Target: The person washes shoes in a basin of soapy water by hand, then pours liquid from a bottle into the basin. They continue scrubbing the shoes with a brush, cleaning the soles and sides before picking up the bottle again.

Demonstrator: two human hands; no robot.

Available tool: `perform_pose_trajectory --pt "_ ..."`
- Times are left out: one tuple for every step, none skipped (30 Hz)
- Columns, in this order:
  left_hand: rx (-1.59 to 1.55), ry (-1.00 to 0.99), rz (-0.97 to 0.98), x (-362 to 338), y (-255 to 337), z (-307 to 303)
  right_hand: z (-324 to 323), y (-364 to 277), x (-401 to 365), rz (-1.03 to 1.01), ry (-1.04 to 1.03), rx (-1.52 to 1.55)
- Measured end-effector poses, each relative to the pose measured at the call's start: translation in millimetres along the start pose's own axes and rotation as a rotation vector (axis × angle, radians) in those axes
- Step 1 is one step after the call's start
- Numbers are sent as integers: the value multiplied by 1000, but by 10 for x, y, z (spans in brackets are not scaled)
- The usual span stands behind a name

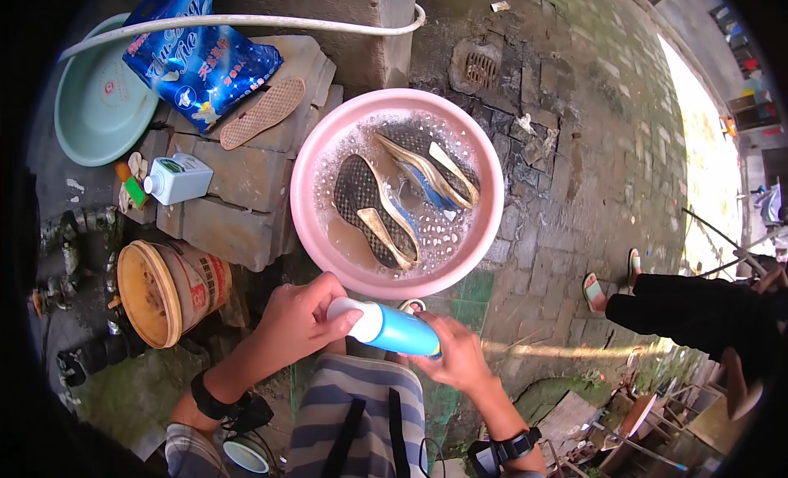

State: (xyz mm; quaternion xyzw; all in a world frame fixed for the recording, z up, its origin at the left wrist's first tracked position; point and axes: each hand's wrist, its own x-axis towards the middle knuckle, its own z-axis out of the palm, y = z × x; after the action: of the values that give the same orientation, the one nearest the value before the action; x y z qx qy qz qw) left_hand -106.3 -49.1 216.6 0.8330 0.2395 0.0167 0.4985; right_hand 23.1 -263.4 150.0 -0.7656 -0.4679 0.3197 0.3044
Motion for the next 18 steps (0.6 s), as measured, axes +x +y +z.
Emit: perform_pose_trajectory --pt "-2 -2 -4 -2 -14 -23 -13 7 -14 3 -4 2" --pt "64 -48 7 2 -24 -79 -35 10 -18 15 19 16" --pt "132 -92 20 16 -17 -151 -57 18 -12 24 44 31" --pt "129 -234 -68 29 67 -269 -70 37 -7 22 47 31" --pt "131 -235 -66 54 101 -307 -74 62 -10 50 48 88" --pt "43 -186 13 74 124 -329 -78 77 -21 81 49 145" --pt "-45 -138 93 99 135 -348 -87 82 -26 83 52 146" --pt "-28 -235 215 152 138 -378 -104 82 -21 64 25 129" --pt "-28 -235 216 165 145 -345 -118 82 -15 42 -2 111" --pt "-44 -299 308 186 149 -278 -128 75 -20 42 -2 111" --pt "-56 -363 402 209 136 -229 -136 65 -18 33 -12 127" --pt "-24 -362 448 228 84 -183 -137 62 -8 21 -15 142" --pt "-10 -360 463 236 114 -197 -130 77 -9 11 3 139" --pt "-30 -408 331 244 160 -221 -118 98 -27 19 -15 136" --pt "-50 -451 199 245 201 -224 -118 117 -41 25 -33 131" --pt "-52 -301 199 230 209 -154 -124 113 -40 23 -32 129" --pt "-37 -295 216 231 233 -129 -131 96 -45 9 -14 124" --pt "8 -292 91 254 275 -119 -148 82 -48 49 -32 129"
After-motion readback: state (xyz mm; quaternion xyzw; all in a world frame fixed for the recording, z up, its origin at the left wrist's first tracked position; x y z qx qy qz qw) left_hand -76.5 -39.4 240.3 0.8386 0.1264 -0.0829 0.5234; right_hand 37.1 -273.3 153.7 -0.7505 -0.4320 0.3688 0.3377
